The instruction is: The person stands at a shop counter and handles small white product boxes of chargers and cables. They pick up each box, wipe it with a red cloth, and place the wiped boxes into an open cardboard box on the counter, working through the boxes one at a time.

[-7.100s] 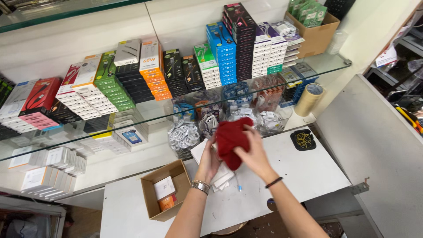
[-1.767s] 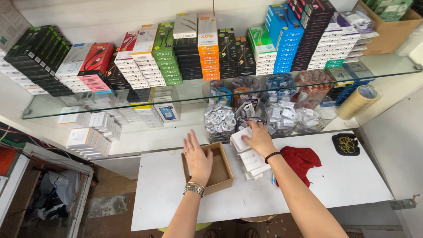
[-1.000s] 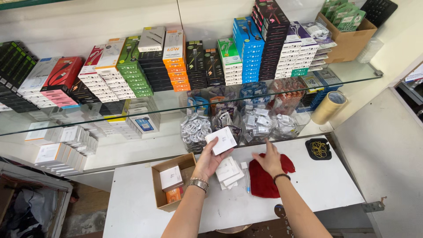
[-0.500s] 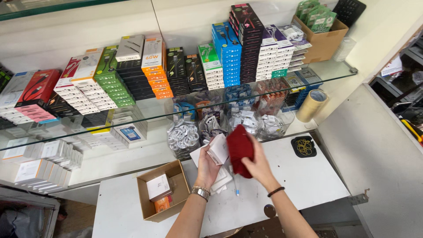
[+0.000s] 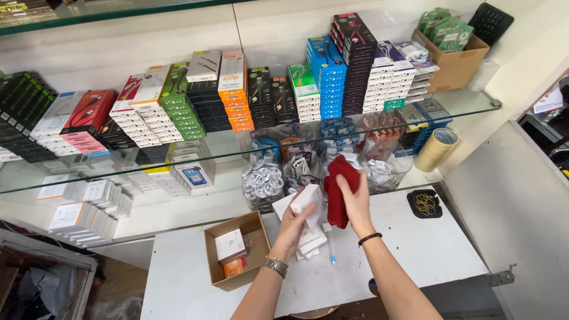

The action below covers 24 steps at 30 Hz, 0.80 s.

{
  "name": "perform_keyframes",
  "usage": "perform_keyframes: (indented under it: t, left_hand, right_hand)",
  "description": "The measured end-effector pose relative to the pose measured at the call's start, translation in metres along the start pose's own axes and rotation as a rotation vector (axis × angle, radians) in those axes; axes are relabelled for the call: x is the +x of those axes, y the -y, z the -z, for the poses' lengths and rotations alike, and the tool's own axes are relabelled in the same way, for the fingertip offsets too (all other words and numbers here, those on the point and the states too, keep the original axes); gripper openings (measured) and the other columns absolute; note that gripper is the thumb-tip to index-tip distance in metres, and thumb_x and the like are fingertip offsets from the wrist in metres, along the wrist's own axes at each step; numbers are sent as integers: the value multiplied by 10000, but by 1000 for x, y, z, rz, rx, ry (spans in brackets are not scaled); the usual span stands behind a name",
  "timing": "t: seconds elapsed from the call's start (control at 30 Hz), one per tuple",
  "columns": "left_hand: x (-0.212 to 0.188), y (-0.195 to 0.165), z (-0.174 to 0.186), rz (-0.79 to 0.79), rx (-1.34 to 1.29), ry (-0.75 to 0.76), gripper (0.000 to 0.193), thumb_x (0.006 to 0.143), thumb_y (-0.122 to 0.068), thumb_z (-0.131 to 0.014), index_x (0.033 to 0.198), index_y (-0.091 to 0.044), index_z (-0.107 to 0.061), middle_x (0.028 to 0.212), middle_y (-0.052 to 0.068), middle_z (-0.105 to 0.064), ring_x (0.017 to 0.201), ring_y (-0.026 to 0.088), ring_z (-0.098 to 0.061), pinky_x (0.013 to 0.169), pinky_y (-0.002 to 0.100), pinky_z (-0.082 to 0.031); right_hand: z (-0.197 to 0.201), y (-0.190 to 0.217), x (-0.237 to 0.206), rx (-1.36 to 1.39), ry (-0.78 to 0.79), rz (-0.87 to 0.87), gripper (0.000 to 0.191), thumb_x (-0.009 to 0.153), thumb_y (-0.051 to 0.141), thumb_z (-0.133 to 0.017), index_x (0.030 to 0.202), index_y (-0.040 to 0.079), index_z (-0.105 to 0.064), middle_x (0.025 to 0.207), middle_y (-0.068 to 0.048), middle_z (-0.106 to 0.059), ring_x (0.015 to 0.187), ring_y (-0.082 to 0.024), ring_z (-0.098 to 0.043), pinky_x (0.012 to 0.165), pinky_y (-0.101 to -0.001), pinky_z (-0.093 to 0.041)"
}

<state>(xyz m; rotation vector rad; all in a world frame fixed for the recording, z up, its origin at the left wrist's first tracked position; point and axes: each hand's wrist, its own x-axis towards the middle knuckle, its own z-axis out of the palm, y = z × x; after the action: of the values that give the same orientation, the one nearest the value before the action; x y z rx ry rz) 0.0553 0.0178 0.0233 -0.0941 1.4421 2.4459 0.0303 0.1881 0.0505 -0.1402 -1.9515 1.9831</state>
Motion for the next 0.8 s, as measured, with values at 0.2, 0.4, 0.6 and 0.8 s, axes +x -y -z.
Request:
perform_keyframes:
  t: [0.2,0.4,0.6,0.8]
  left_hand:
    - [6,6,0,-461,637,15,582,873,-19,-744,1434,-16,-590,1296,119,-741,1177,167,-700,1011,289,-524]
    - [6,-5,-11,-109,53,-114,521,901,-208,-725,1387,-58,-610,1290,86,-715,1125,157,-680,920,306,-535]
    - [20,19,-26,-39,-235,-194,538,912,-257,-692,1389,-47,-556,1305,96,-688,1140,185,-678,954,370,-545]
    - [27,33,-14,134,-401,-7,520,936,-295,-683,1387,-98,-514,1295,93,-670,1190,216,-656,1021,427,-542]
  right_hand:
    - [-9,-6,6,-268,139,237,521,882,244,-791,1265,26,-515,1108,-160,-713,978,-266,-718,821,-348,-567]
    - [-2,-5,-5,406,-79,-426,514,899,299,-715,1319,102,-492,1110,-152,-672,852,-278,-671,696,-394,-562]
    - [-19,-13,-28,84,-74,90,654,920,219,-762,1422,44,-380,1332,-153,-609,1198,-213,-610,981,-331,-508]
    - [-3,-4,-24,218,-107,-75,636,905,236,-721,1413,76,-373,1309,-133,-616,1153,-209,-620,946,-332,-529]
